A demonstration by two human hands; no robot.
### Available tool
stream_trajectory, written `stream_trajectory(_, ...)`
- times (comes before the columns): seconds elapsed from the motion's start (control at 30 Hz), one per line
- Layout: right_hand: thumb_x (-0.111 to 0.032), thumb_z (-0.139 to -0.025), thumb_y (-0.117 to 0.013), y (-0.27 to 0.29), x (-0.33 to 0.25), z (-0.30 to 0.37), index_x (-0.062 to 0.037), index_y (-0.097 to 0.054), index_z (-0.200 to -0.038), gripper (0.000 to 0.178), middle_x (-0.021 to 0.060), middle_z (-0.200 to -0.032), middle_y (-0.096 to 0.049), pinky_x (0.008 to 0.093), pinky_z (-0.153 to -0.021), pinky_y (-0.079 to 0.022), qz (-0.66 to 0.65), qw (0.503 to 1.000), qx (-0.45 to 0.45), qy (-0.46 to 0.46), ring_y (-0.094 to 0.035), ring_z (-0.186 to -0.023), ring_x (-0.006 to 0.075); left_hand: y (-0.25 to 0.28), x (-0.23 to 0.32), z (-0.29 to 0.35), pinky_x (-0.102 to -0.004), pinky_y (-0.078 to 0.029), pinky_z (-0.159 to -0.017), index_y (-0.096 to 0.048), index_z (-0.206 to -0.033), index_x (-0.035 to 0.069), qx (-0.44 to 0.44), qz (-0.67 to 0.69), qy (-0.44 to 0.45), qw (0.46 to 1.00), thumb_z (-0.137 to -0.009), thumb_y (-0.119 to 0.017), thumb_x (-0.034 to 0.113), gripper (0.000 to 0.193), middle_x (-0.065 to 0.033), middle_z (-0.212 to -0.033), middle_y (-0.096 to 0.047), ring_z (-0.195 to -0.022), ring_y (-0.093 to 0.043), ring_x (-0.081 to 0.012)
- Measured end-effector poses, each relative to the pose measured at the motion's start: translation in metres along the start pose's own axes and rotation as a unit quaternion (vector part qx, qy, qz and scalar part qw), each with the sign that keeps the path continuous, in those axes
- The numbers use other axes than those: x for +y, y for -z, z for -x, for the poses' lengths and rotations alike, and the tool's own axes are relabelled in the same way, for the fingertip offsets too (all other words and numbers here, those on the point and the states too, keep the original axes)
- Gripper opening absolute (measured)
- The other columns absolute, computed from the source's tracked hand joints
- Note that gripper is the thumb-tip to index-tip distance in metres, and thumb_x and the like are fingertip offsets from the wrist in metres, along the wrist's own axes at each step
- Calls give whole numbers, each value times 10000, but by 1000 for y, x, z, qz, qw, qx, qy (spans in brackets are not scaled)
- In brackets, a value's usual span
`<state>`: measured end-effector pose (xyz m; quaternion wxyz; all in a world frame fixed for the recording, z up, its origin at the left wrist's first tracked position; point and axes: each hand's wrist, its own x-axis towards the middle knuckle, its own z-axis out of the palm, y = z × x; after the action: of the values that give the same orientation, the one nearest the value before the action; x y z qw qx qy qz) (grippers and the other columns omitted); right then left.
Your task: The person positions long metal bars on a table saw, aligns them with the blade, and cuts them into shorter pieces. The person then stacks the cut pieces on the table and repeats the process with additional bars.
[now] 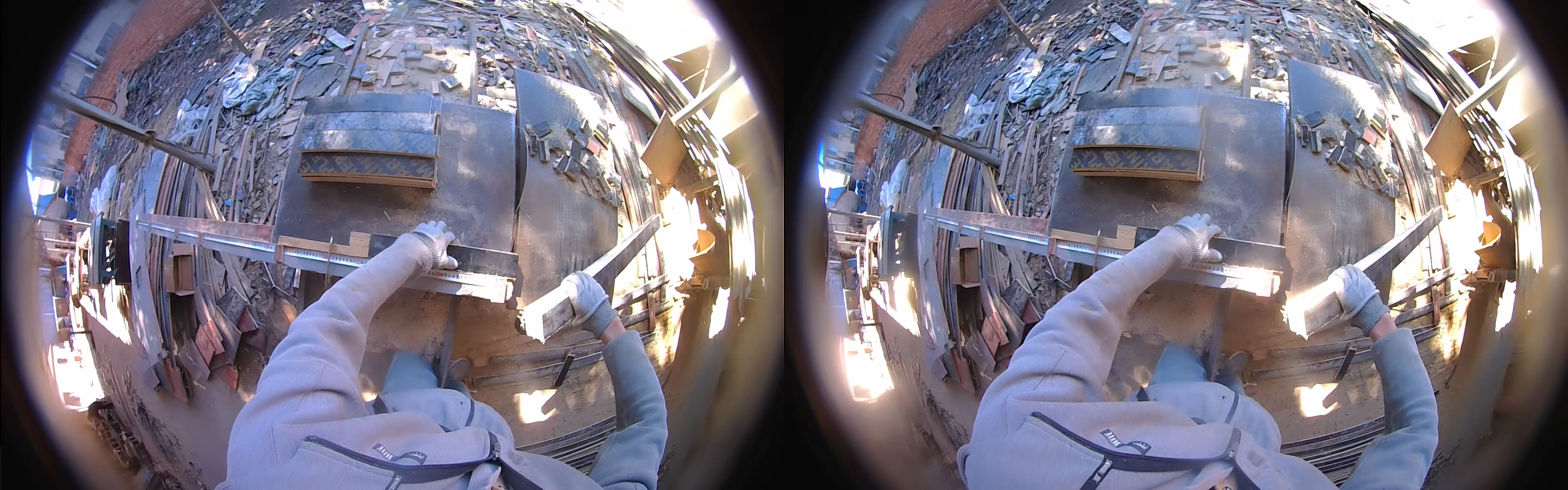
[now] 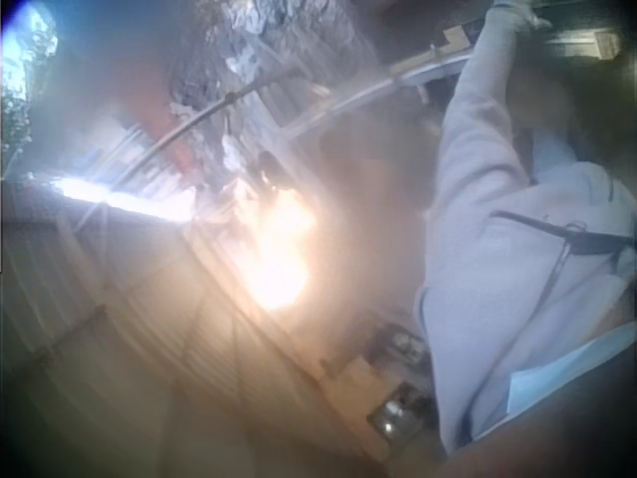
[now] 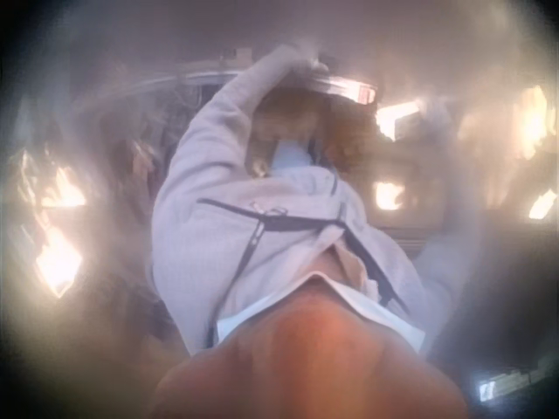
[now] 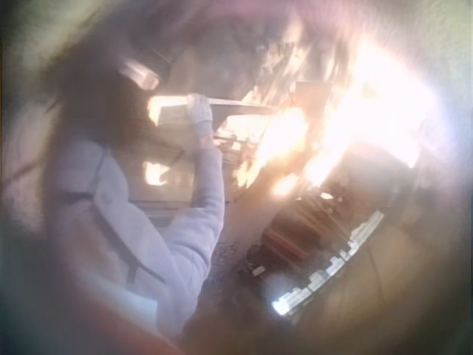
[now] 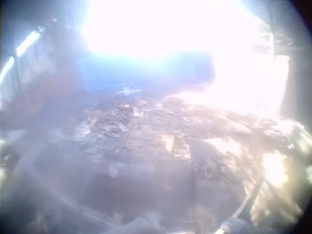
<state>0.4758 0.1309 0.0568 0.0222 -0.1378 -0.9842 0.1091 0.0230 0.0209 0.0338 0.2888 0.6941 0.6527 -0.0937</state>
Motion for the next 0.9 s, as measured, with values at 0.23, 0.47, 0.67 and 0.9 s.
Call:
stream_trajectory(0.23, -118, -644, -796, 4, -41, 31, -56, -596, -1160, 557, 181, -1116, -645, 508, -974, -537, -29, 996, 79, 41, -643, -1067, 423, -73, 56, 79, -497, -461, -1173, -642, -1390, 12, -95, 56, 57, 992, -701, -960, 500, 902, -221, -1459, -545, -1424, -505, -388)
stream_trajectory(0.47, -43, -611, -795, -1, -42, 42, -73, -523, -1271, 714, 190, -1178, -602, 517, -990, -531, -22, 995, 71, 64, -627, -1123, 453, -133, 63, 171, -356, -579, -921, -603, -1241, 45, 342, 426, 142, 826, -670, -1052, 154, 735, -120, -1151, -683, -1033, -674, -217)
stream_trajectory(0.67, 1, -606, -789, -5, -53, 50, -50, -547, -1249, 689, 193, -1166, -614, 488, -1025, -528, -22, 997, 36, 58, -631, -1137, 429, -169, 7, 245, -410, -495, -1094, -613, -1338, 7, 457, 721, 420, 307, -874, -945, 325, 654, -199, -1378, -683, -1218, -647, -296)
stream_trajectory(0.9, 1, -591, -790, -12, -57, 55, -39, -587, -1239, 680, 204, -1188, -640, 499, -1027, -539, -19, 995, 74, 57, -640, -1146, 440, -251, -11, 227, -390, -480, -1098, -603, -1425, 39, 386, 756, 500, 171, -901, -774, 721, 877, -184, -1413, -680, -1223, -642, -309)
